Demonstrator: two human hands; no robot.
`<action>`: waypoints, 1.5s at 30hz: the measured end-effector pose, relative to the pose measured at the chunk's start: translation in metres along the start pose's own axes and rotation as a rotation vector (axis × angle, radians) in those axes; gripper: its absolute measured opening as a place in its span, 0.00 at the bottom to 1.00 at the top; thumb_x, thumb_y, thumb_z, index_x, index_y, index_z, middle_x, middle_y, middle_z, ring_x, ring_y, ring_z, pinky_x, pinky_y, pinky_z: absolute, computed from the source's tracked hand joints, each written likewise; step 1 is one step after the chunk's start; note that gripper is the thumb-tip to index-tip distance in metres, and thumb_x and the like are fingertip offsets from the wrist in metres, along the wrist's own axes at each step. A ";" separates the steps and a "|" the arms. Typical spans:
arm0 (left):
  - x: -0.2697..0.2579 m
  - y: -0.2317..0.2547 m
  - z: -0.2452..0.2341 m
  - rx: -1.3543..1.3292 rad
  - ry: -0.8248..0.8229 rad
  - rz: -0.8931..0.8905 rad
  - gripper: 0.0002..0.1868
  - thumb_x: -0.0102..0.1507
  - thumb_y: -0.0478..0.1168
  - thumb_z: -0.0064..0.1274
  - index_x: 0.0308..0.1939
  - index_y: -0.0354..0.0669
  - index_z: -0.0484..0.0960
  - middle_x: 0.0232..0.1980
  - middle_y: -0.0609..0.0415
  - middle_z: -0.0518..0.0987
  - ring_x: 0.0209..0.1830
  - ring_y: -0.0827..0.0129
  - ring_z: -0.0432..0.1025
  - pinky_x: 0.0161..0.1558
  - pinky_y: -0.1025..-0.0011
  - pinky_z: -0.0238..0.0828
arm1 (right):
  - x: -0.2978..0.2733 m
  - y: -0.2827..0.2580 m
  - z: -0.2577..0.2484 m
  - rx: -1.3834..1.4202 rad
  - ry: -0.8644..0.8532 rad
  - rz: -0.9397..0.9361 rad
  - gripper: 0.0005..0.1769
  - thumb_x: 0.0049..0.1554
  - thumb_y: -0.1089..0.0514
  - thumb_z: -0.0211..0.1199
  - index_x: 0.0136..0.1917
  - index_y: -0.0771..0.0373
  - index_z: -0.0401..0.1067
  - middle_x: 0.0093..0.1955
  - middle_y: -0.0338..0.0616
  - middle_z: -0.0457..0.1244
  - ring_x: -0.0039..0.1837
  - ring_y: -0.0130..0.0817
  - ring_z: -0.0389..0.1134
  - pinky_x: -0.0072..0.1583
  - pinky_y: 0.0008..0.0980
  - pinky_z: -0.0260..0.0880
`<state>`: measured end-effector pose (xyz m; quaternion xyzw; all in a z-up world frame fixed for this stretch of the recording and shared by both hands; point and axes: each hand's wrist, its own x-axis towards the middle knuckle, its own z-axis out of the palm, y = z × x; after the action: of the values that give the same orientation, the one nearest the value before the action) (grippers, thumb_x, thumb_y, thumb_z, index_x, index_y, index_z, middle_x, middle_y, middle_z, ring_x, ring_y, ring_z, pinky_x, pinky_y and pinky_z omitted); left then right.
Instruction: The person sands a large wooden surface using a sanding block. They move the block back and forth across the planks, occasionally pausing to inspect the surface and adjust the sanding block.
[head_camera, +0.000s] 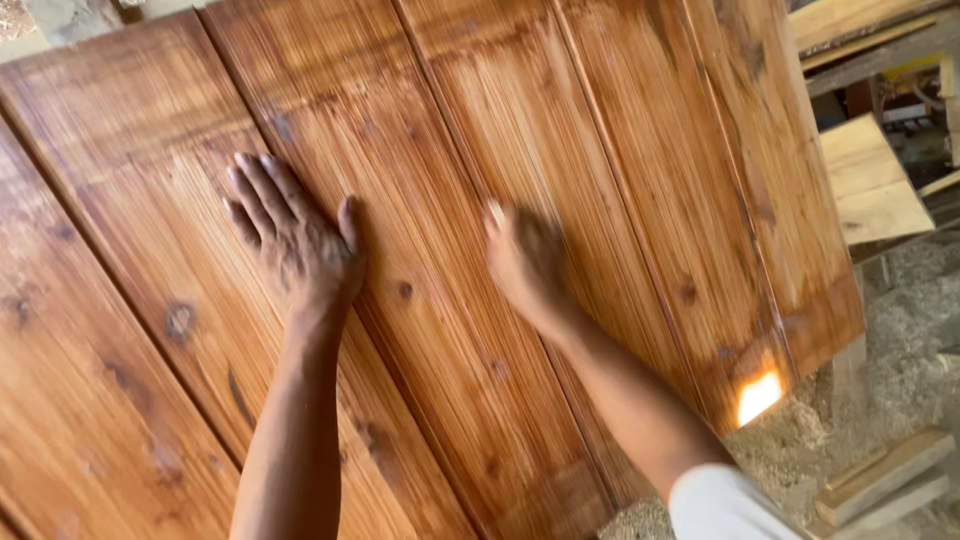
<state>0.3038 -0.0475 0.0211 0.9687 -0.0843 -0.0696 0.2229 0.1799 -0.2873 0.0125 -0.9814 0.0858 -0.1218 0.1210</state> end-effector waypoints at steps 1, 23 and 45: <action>0.009 0.004 -0.003 -0.004 -0.009 -0.011 0.51 0.71 0.67 0.30 0.81 0.26 0.40 0.85 0.32 0.36 0.86 0.45 0.28 0.81 0.50 0.20 | 0.049 -0.001 0.013 -0.023 0.099 -0.103 0.08 0.64 0.63 0.64 0.49 0.70 0.69 0.38 0.52 0.67 0.36 0.37 0.67 0.37 0.40 0.66; 0.010 0.012 -0.022 -0.016 -0.001 -0.003 0.50 0.70 0.65 0.34 0.80 0.26 0.44 0.84 0.31 0.40 0.85 0.44 0.33 0.80 0.51 0.23 | 0.172 -0.052 0.002 -0.253 0.173 -0.010 0.14 0.63 0.53 0.64 0.41 0.64 0.69 0.31 0.54 0.65 0.32 0.47 0.66 0.33 0.46 0.63; 0.005 0.004 -0.015 -0.009 0.004 -0.009 0.50 0.69 0.67 0.32 0.81 0.27 0.46 0.84 0.33 0.42 0.86 0.44 0.34 0.82 0.50 0.25 | 0.296 -0.036 0.073 0.126 -0.026 0.037 0.10 0.71 0.58 0.47 0.58 0.63 0.67 0.40 0.52 0.68 0.39 0.46 0.72 0.41 0.45 0.72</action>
<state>0.3106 -0.0453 0.0361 0.9682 -0.0793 -0.0691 0.2272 0.4865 -0.2960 0.0179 -0.9716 0.0946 -0.1122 0.1858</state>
